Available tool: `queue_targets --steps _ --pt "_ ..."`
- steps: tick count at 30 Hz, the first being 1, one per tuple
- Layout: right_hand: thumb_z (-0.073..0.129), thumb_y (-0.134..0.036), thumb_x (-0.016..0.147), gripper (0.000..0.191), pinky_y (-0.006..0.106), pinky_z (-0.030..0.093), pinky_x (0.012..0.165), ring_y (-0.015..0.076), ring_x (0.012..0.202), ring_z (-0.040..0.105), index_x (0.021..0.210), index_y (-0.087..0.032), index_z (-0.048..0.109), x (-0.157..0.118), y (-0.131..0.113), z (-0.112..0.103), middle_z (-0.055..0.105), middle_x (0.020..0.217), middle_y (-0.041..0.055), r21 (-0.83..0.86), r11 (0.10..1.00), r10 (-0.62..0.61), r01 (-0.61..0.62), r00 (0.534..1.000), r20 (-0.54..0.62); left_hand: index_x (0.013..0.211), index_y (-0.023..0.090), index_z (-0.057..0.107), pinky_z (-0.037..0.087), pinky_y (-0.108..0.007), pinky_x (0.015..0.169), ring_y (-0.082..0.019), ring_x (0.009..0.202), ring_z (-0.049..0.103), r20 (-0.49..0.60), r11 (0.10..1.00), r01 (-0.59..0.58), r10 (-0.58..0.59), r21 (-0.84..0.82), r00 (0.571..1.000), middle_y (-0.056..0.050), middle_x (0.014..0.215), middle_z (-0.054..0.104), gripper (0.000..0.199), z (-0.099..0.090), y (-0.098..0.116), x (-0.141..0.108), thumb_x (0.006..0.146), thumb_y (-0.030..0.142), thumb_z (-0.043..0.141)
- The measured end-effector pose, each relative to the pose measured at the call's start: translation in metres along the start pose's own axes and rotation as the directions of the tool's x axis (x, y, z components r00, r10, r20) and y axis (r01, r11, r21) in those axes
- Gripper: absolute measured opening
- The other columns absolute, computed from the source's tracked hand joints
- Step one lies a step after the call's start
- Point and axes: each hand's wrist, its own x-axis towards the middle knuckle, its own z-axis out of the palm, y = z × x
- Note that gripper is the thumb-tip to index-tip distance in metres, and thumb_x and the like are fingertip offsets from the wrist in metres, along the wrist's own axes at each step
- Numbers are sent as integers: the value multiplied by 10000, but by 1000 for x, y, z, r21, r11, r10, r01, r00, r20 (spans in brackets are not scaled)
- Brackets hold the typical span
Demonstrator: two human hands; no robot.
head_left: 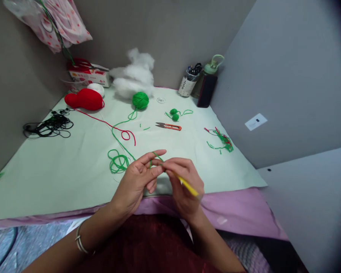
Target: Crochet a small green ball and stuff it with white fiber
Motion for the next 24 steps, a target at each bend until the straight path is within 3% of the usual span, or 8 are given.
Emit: queue_targets --steps 2,5,7,9,13,19,24 --pt "665 -116 959 339 368 614 792 207 959 723 1199 -330 771 -2 0 -3 761 1083 59 -106 991 -74 76 997 27 1205 179 780 322 -115 408 5 433 299 33 996 76 -75 -46 997 86 624 483 400 -2 1 1 816 216 866" --pt "613 -135 995 274 353 590 748 184 860 701 1123 -309 781 2 -1 -7 752 972 38 42 998 50 -47 996 -75 1172 127 793 274 -100 397 4 452 222 56 984 134 -128 -116 990 108 590 372 362 -5 4 3 822 195 859" --pt "579 -171 1026 237 322 556 693 149 751 657 1041 -292 782 6 -3 -7 724 901 15 273 945 213 -177 971 -107 1154 131 795 283 -96 399 10 457 245 32 988 89 -85 -124 996 99 621 405 344 -5 5 3 819 172 858" --pt "591 -213 1032 210 300 531 668 130 713 629 991 -283 785 9 -3 -5 716 896 6 420 871 302 -254 952 -51 1161 160 791 331 -101 412 10 451 310 33 995 44 -41 -88 999 87 643 467 345 -4 4 3 822 170 855" --pt "637 -240 1016 166 288 529 718 132 774 648 989 -272 799 9 -1 -2 745 917 11 412 851 349 -327 937 22 1157 207 791 424 -130 451 -6 456 433 79 1000 -4 3 3 997 73 672 548 326 -2 0 1 837 207 851" --pt "583 -303 1049 202 286 558 722 127 746 671 978 -239 761 8 3 -7 754 909 17 566 723 429 -396 900 83 1146 233 793 427 -140 466 -3 471 468 101 998 -34 27 61 995 60 745 582 281 -5 1 -1 867 223 824" --pt "534 -245 1068 211 290 569 745 127 779 690 1016 -241 738 6 -2 -12 755 940 12 422 849 327 -318 943 52 1148 261 796 453 -160 496 -4 508 512 70 984 -87 77 153 995 43 866 590 275 -8 -1 -1 875 238 814"
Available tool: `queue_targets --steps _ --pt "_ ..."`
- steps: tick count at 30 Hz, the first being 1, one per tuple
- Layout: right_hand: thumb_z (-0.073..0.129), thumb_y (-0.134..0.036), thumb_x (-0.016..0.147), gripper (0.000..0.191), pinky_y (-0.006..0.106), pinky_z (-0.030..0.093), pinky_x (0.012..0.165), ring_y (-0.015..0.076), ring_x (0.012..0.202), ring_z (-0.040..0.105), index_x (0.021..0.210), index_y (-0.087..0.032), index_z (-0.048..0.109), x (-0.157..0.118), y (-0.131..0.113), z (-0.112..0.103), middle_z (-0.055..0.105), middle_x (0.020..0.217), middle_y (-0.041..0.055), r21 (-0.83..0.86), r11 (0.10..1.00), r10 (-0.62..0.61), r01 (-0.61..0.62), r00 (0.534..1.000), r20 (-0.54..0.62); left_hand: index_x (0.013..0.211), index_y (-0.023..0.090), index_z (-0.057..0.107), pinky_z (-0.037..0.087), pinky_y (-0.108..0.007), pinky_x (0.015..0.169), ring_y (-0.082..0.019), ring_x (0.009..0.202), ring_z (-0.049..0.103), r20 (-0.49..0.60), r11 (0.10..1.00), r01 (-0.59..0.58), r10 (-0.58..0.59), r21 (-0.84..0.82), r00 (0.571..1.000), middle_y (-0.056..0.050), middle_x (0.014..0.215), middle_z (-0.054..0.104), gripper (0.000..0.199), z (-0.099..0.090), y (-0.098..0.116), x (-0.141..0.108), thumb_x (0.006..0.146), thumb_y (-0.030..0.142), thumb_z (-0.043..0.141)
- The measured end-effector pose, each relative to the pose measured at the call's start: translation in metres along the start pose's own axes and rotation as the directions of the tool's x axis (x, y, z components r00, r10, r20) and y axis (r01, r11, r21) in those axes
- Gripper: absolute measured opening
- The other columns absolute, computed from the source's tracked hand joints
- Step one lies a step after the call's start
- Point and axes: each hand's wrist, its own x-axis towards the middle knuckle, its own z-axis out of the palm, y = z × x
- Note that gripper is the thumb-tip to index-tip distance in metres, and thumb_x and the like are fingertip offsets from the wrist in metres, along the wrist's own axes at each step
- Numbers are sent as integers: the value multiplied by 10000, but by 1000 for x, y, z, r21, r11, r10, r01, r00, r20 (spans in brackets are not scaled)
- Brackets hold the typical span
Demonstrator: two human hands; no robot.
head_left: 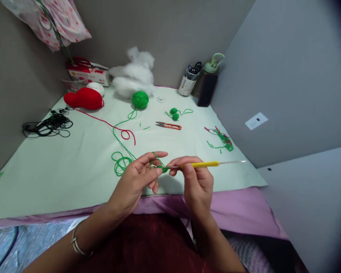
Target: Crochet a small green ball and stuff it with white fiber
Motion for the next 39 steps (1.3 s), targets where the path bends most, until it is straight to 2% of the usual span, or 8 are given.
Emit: queue_targets --steps 8,13,16,20,26,31,36,39 --pt "497 -69 1016 275 329 594 781 175 907 709 1181 -213 664 -5 -1 2 743 999 61 -428 788 -396 442 897 196 1157 303 788 453 -139 538 -5 532 594 -58 974 -100 114 203 992 59 840 595 265 -5 -9 -1 901 237 798" --pt "630 -69 958 308 321 605 777 204 968 710 1224 -202 712 -7 9 2 733 1060 98 -621 508 -546 597 781 305 1271 240 729 409 -131 406 -6 434 419 -47 999 22 -25 -44 999 76 737 554 463 3 -5 0 827 243 863" --pt "603 -85 981 285 331 599 777 194 935 704 1178 -240 738 -6 9 1 734 1033 74 -550 665 -488 506 851 194 1252 155 736 296 -92 366 6 415 223 12 959 184 -186 -218 983 117 589 404 431 3 1 3 840 212 846" --pt "533 -159 1037 231 314 559 673 152 740 649 1023 -252 744 1 3 4 711 886 22 -170 965 -211 199 976 -59 1211 152 758 266 -87 360 8 425 188 9 959 164 -166 -231 986 112 593 413 381 2 8 4 837 163 834" --pt "580 -121 1013 234 294 587 725 150 839 704 1062 -259 763 3 5 10 757 944 25 -260 940 -224 218 975 10 1186 187 766 328 -99 366 35 421 347 -45 990 81 -86 -117 995 29 863 649 400 11 4 2 802 203 876" --pt "637 -95 968 316 343 613 788 195 961 727 1190 -283 759 -3 9 3 760 1081 70 -543 698 -444 466 877 181 1216 156 765 295 -91 369 4 420 225 -4 959 177 -182 -220 983 101 585 439 400 7 2 5 826 199 847" --pt "576 -182 1024 201 308 564 675 144 722 654 1015 -248 766 4 4 2 715 860 17 -220 960 -197 173 976 -91 1098 133 805 261 -88 373 -4 455 169 16 941 182 -185 -284 983 105 588 382 286 3 8 7 814 155 838" --pt "603 -265 1023 175 301 554 665 141 718 647 977 -237 770 6 4 6 728 885 26 -79 996 -56 52 997 -56 1102 183 801 313 -98 392 12 443 269 11 974 123 -124 -189 992 69 691 531 282 6 6 5 823 173 841"
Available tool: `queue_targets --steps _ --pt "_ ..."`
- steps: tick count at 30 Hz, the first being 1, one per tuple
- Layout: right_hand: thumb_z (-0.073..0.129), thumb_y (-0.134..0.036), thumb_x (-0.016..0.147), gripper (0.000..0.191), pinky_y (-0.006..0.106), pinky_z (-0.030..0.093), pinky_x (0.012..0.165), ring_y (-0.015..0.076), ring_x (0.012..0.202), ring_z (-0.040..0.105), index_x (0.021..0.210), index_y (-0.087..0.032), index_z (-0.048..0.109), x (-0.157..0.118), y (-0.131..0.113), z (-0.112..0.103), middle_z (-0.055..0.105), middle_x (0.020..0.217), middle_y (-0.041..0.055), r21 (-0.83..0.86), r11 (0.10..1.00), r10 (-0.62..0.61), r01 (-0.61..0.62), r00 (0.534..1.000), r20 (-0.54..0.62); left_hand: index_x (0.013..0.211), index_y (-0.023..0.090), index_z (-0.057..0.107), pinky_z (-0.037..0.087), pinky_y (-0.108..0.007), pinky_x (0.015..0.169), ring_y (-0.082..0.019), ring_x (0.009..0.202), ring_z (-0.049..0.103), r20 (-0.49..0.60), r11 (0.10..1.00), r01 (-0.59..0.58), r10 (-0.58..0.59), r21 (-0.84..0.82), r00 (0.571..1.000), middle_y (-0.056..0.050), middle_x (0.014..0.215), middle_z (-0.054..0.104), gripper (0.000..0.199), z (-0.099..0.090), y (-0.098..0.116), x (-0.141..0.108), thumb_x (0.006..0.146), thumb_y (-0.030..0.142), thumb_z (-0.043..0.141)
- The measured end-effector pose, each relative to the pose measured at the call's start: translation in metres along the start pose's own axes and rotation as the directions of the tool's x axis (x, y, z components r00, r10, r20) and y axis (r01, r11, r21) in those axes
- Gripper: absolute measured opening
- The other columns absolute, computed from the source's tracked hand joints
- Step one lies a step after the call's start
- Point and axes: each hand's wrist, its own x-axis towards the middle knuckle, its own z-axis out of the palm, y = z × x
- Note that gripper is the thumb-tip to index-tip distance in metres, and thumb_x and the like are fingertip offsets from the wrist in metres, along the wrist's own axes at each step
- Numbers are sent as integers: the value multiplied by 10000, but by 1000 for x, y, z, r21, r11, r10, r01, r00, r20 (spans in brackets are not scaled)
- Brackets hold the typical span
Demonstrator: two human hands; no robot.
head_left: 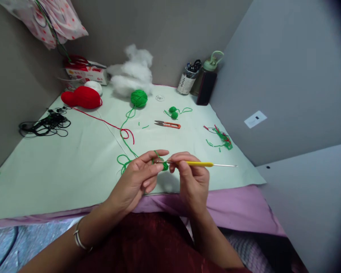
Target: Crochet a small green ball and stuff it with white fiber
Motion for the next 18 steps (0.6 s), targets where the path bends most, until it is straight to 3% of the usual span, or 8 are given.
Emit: queue_targets --steps 4,10,14,18 --pt "627 -290 1015 163 288 551 683 137 739 652 988 -231 776 -1 4 1 746 885 28 42 997 67 -67 998 12 1107 208 795 383 -125 416 13 463 366 5 993 -49 49 110 999 13 890 665 285 0 -4 -2 829 234 850" --pt "584 -328 1039 215 281 576 656 128 683 667 946 -205 733 1 3 -4 759 887 41 196 971 130 -135 991 37 1094 219 801 388 -129 415 12 459 354 0 988 -66 67 141 998 28 856 627 265 -1 -1 -4 833 241 844" --pt "506 -305 1074 240 300 593 686 137 717 689 984 -213 708 -2 -3 -5 769 914 41 71 995 68 -71 996 49 1093 224 808 391 -142 416 8 470 383 -13 978 -102 106 183 994 20 900 620 264 -3 -1 -5 831 240 843" --pt "500 -202 1062 210 325 597 725 154 787 705 1072 -231 707 -8 -8 -6 758 952 38 -184 976 -103 119 990 92 1116 237 802 386 -159 428 2 461 442 -44 942 -159 179 296 983 25 885 620 257 -8 -6 -6 860 247 823"
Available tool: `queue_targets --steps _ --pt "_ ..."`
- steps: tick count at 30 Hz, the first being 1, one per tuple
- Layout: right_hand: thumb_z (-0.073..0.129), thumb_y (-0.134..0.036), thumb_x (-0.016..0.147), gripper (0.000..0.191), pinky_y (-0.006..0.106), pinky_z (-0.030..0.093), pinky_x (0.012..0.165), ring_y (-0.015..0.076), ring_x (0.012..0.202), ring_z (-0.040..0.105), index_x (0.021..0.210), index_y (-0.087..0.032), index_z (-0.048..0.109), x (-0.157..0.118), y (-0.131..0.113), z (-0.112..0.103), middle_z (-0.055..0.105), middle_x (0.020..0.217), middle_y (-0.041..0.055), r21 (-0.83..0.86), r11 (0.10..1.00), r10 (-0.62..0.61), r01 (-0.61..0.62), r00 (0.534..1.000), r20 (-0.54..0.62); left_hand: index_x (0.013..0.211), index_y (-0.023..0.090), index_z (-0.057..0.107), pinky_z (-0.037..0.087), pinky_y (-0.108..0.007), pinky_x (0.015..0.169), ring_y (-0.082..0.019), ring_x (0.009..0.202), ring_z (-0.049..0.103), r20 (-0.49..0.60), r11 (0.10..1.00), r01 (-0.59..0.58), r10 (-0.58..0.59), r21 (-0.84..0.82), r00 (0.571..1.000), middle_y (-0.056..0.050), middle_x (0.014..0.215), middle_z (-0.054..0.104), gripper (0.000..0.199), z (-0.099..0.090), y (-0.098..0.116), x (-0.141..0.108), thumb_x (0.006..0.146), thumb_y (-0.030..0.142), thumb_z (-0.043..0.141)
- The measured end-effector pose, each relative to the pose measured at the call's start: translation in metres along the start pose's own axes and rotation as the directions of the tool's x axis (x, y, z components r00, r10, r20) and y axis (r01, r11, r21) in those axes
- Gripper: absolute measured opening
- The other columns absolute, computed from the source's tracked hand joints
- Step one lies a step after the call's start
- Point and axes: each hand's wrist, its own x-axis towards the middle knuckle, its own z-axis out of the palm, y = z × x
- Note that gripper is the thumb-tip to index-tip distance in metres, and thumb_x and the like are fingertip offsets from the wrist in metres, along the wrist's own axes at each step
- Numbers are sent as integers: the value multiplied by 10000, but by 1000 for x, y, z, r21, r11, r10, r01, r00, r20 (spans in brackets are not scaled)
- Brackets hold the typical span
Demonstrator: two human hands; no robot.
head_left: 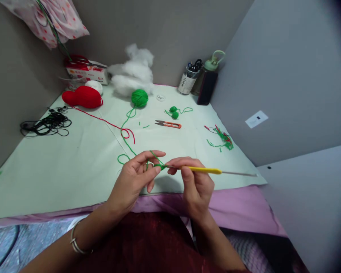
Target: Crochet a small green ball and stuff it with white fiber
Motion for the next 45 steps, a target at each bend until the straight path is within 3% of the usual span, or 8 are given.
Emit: queue_targets --steps 4,8,12,15,20,25,32,45 --pt "531 -112 1015 269 347 617 752 190 889 723 1186 -249 687 -5 7 3 753 981 55 -279 907 -304 314 949 81 1228 256 752 386 -149 426 -9 460 466 -21 999 -35 35 0 999 44 845 623 408 3 -3 -1 833 201 838" --pt "622 -119 972 332 369 628 756 223 967 725 1249 -277 713 -9 17 7 744 1081 88 -453 769 -456 450 884 103 1287 177 702 272 -125 365 -4 423 264 48 956 177 -170 -235 984 85 671 517 531 7 3 0 790 243 877" --pt "535 -133 1025 246 341 594 717 174 816 689 1091 -258 737 -4 10 8 733 935 42 -105 980 -178 167 978 -107 1250 134 722 227 -107 367 -10 443 145 81 911 250 -237 -327 968 124 578 371 461 5 11 2 815 205 854" --pt "538 -182 1039 217 313 561 652 145 714 644 992 -244 740 3 4 11 715 878 24 128 992 -1 18 992 -130 1236 165 730 251 -106 360 7 428 190 69 944 182 -170 -276 983 98 652 476 438 5 11 2 818 208 852" --pt "566 -128 1012 234 308 580 659 157 784 692 1066 -259 752 1 4 13 752 932 29 -21 996 -85 84 993 -85 1234 221 741 338 -120 364 12 447 338 1 985 70 -70 -160 998 36 891 627 460 11 3 0 793 221 872" --pt "651 -109 963 311 354 624 752 208 946 728 1195 -290 752 -5 9 8 753 1062 71 -385 858 -348 339 936 48 1230 182 747 303 -111 374 -10 442 244 69 946 184 -172 -266 983 86 650 474 447 9 2 2 800 220 862" --pt "553 -248 1043 212 301 561 641 140 693 642 959 -226 747 6 7 6 718 865 34 177 982 93 -69 987 -133 1089 153 808 252 -88 373 -21 473 130 136 893 254 -218 -372 966 99 612 339 258 1 11 7 831 150 809" --pt "562 -297 1054 210 271 575 668 120 702 674 971 -222 739 7 8 4 763 903 23 379 907 204 -186 979 -6 1077 234 819 381 -121 408 21 459 348 95 979 115 -100 -168 990 32 887 602 230 3 7 1 848 234 835"
